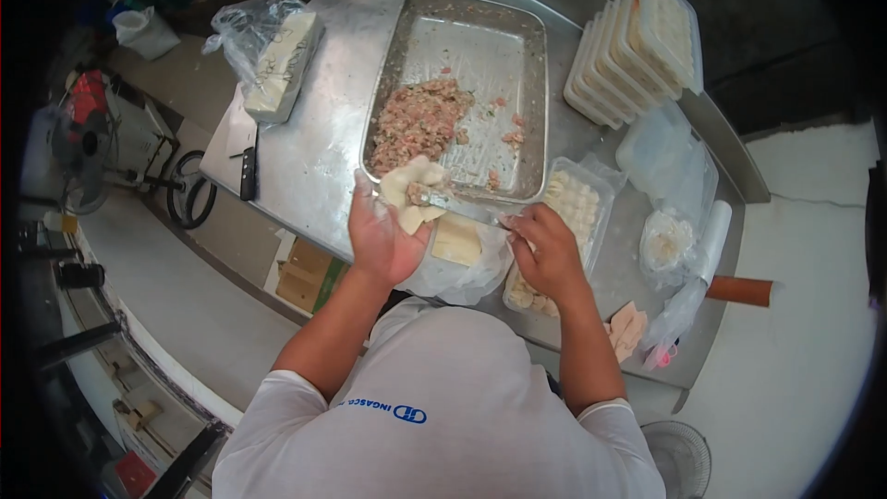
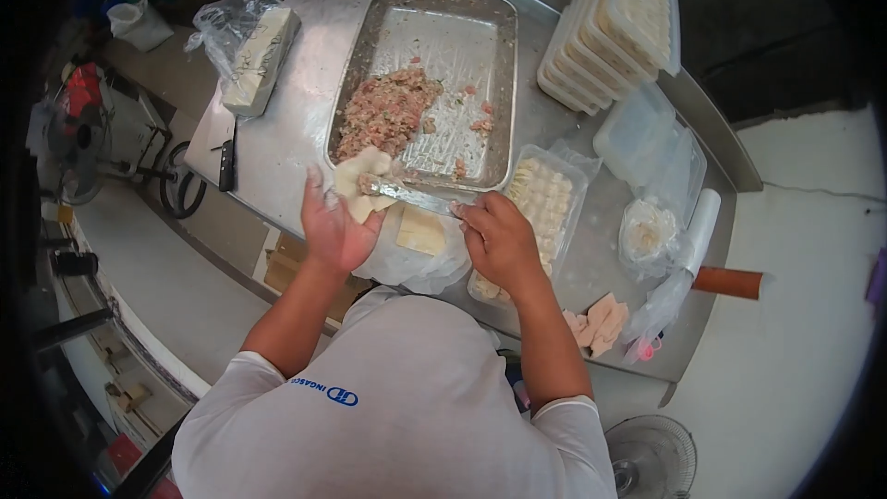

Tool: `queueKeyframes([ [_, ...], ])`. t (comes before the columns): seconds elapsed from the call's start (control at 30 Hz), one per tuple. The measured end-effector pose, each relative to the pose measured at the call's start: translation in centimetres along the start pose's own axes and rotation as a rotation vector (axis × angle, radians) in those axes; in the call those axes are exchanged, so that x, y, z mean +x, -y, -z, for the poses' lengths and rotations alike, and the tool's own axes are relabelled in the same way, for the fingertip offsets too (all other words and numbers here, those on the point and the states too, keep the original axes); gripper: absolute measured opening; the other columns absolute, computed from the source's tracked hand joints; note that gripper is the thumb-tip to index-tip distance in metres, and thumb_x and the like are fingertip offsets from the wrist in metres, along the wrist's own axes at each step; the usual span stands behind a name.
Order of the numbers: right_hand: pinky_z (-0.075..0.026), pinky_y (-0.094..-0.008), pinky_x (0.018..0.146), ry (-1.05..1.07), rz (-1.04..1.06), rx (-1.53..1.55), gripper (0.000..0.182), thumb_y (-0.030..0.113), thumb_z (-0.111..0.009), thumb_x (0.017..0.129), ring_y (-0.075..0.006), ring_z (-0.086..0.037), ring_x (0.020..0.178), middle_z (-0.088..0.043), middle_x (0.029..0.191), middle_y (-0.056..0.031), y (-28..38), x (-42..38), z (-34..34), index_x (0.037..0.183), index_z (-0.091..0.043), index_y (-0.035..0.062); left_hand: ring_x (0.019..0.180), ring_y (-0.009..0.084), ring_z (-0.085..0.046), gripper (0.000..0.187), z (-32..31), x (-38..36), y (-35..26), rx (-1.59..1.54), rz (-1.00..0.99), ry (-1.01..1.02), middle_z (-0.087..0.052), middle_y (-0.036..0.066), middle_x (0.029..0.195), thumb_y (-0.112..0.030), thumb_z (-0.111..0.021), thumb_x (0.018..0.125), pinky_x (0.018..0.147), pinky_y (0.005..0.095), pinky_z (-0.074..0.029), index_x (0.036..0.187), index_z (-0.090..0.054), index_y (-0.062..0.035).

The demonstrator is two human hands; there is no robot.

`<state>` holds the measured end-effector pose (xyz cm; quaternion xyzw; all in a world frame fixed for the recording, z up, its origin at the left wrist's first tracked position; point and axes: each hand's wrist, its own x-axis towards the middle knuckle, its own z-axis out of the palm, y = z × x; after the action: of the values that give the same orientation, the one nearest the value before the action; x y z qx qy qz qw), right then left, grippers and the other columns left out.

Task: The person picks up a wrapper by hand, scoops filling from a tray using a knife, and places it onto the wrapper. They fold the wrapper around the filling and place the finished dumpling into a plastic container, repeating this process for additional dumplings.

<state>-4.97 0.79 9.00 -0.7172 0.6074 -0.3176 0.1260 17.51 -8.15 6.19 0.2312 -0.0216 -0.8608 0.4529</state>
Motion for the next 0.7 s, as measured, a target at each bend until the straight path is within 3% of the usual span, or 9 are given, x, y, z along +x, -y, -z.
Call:
queueKeyframes([
  [0.07, -0.052, -0.0383, 0.071, -0.011, -0.062, 0.092, 0.027, 0.000, -0.068, 0.079, -0.0309, -0.063, 0.082, -0.061, 0.092, -0.0122, 0.8, -0.8, 1.8, 0.104, -0.072, 0.0066, 0.121, 0.0283, -0.058, 0.053, -0.6, -0.5, 0.5, -0.051, -0.039, 0.144, -0.060, 0.013, 0.129, -0.042, -0.035, 0.106, 0.105, 0.0448, -0.045, 0.137, -0.051, -0.0023],
  [0.13, -0.052, -0.0381, 0.070, -0.022, -0.109, 0.185, 0.027, -0.001, -0.068, 0.079, -0.0309, -0.063, 0.080, -0.061, 0.091, -0.0126, 0.8, -1.5, 2.9, 0.105, -0.072, 0.0062, 0.119, 0.0277, -0.059, 0.045, 2.8, 0.9, 2.2, 0.101, -0.033, 0.229, -0.061, 0.013, 0.129, -0.031, -0.050, 0.103, 0.102, 0.0384, -0.048, 0.137, -0.051, -0.0009],
  [0.2, -0.052, -0.0376, 0.068, 0.018, -0.076, 0.145, 0.027, -0.001, -0.067, 0.080, -0.0302, -0.062, 0.078, -0.060, 0.089, -0.0111, 0.6, -2.7, 3.7, 0.105, -0.073, 0.0068, 0.112, 0.0229, -0.061, 0.050, 3.8, 0.8, 4.4, 0.939, -0.211, 0.081, -0.061, 0.012, 0.123, -0.007, -0.071, 0.087, 0.099, 0.0365, -0.049, 0.133, -0.051, -0.0020],
  [0.3, -0.052, -0.0390, 0.070, 0.113, -0.127, 0.078, 0.025, 0.001, -0.066, 0.080, -0.0305, -0.063, 0.079, -0.060, 0.089, -0.0097, 0.1, -4.9, 4.2, 0.104, -0.073, 0.0076, 0.101, 0.0192, -0.064, 0.055, 1.4, 0.1, 5.6, 1.310, -0.342, 0.053, -0.064, 0.008, 0.108, 0.011, -0.077, 0.071, 0.090, 0.0326, -0.051, 0.120, -0.058, -0.0033],
  [0.4, -0.052, -0.0408, 0.072, 0.269, -0.157, -0.113, 0.023, 0.004, -0.066, 0.081, -0.0314, -0.063, 0.080, -0.060, 0.089, -0.0091, -0.9, -6.7, 7.7, 0.102, -0.072, 0.0075, 0.092, 0.0301, -0.068, 0.042, 0.7, 0.4, 7.3, 1.734, -0.393, 0.250, -0.068, 0.015, 0.100, -0.001, -0.081, 0.070, 0.082, 0.0343, -0.053, 0.107, -0.061, -0.0022],
  [0.47, -0.051, -0.0399, 0.069, 0.266, -0.186, -0.135, 0.022, 0.004, -0.067, 0.080, -0.0316, -0.062, 0.078, -0.061, 0.089, -0.0100, -1.7, -7.8, 11.0, 0.101, -0.072, 0.0063, 0.087, 0.0338, -0.067, 0.039, 0.3, 0.3, 9.5, 1.799, -0.473, 0.360, -0.066, 0.017, 0.095, 0.001, -0.080, 0.070, 0.081, 0.0336, -0.052, 0.103, -0.061, -0.0016],
  [0.57, -0.051, -0.0379, 0.066, 0.156, -0.208, -0.096, 0.018, 0.006, -0.069, 0.080, -0.0290, -0.062, 0.074, -0.061, 0.086, -0.0104, -4.5, -10.8, 13.9, 0.098, -0.071, 0.0047, 0.084, 0.0154, -0.064, 0.027, -1.0, 0.6, 12.5, 1.791, -0.622, 0.370, -0.066, 0.009, 0.091, 0.003, -0.075, 0.079, 0.078, 0.0313, -0.052, 0.099, -0.059, -0.0025],
  [0.63, -0.050, -0.0366, 0.064, 0.044, -0.215, -0.029, 0.015, 0.008, -0.070, 0.081, -0.0263, -0.062, 0.072, -0.061, 0.084, -0.0099, -6.2, -12.5, 14.0, 0.096, -0.071, 0.0043, 0.079, 0.0130, -0.062, 0.016, -3.5, -0.2, 14.1, 1.527, -0.185, 0.050, -0.064, 0.009, 0.084, -0.004, -0.071, 0.088, 0.069, 0.0303, -0.049, 0.098, -0.059, -0.0035],
  [0.7, -0.048, -0.0323, 0.061, -0.027, -0.383, 0.266, 0.012, 0.013, -0.073, 0.084, -0.0184, -0.060, 0.068, -0.060, 0.079, -0.0060, -7.3, -14.0, 11.8, 0.092, -0.070, 0.0039, 0.080, 0.0089, -0.059, 0.011, -3.1, -0.1, 16.7, 1.353, -0.200, 0.060, -0.063, 0.006, 0.084, -0.010, -0.068, 0.092, 0.068, 0.0283, -0.047, 0.096, -0.059, -0.0046],
])
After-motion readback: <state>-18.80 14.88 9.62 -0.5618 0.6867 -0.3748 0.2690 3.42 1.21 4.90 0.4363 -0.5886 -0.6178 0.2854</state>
